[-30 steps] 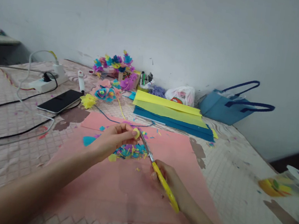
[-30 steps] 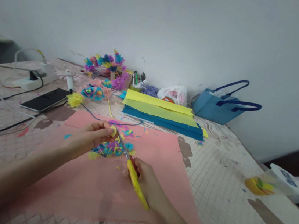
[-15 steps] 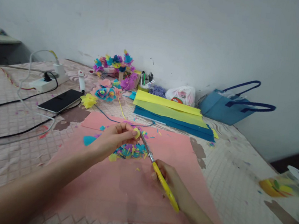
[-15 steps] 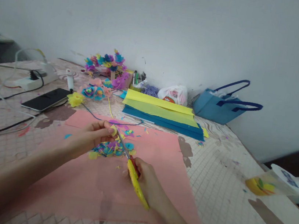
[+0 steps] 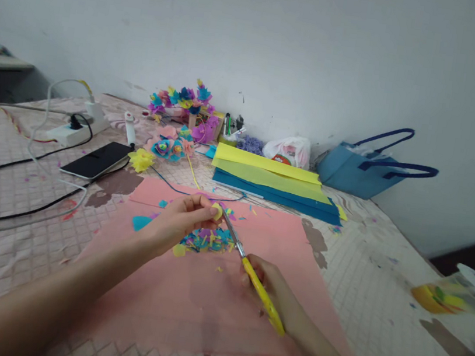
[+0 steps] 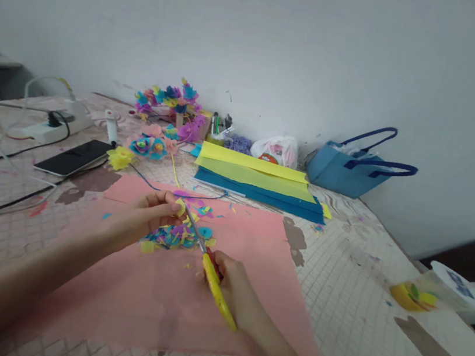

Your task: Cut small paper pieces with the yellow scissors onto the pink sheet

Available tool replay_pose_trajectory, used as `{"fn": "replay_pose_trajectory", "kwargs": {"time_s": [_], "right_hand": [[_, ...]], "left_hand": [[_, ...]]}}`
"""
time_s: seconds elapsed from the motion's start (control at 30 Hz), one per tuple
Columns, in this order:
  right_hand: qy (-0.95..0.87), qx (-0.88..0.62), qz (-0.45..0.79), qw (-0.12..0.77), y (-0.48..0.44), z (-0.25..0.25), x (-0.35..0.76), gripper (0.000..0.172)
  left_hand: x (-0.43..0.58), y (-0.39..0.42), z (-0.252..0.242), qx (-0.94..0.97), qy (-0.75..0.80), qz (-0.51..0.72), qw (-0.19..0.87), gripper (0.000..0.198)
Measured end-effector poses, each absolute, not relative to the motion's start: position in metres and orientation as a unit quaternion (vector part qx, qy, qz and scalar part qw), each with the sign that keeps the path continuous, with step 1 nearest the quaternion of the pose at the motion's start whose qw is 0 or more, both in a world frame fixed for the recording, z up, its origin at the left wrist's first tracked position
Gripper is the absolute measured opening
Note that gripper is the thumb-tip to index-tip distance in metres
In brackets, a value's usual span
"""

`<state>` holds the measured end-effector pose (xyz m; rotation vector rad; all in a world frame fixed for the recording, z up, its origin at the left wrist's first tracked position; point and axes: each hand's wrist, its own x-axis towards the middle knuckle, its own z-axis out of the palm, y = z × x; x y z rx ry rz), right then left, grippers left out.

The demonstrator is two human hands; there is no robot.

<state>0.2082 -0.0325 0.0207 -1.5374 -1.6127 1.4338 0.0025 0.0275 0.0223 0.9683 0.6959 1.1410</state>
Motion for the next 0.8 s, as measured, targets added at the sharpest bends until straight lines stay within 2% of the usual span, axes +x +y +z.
{"fn": "replay_pose_trajectory", "kwargs": {"time_s": [0.23, 0.43, 0.8], "right_hand": [[-0.593, -0.570, 0.516, 0.238, -0.034, 0.015, 0.209, 0.040], [-0.618, -0.530, 0.515, 0.267, -0.034, 0.001, 0.211, 0.057], [-0.643, -0.489, 0.519, 0.281, -0.034, -0.006, 0.212, 0.052]], "left_hand": [[0.002, 0.025, 0.020, 0.423, 0.325, 0.498, 0.684, 0.022], [0.006, 0.023, 0.018, 0.420, 0.345, 0.487, 0.683, 0.023], [0.009, 0.020, 0.019, 0.409, 0.360, 0.510, 0.665, 0.025]]}}
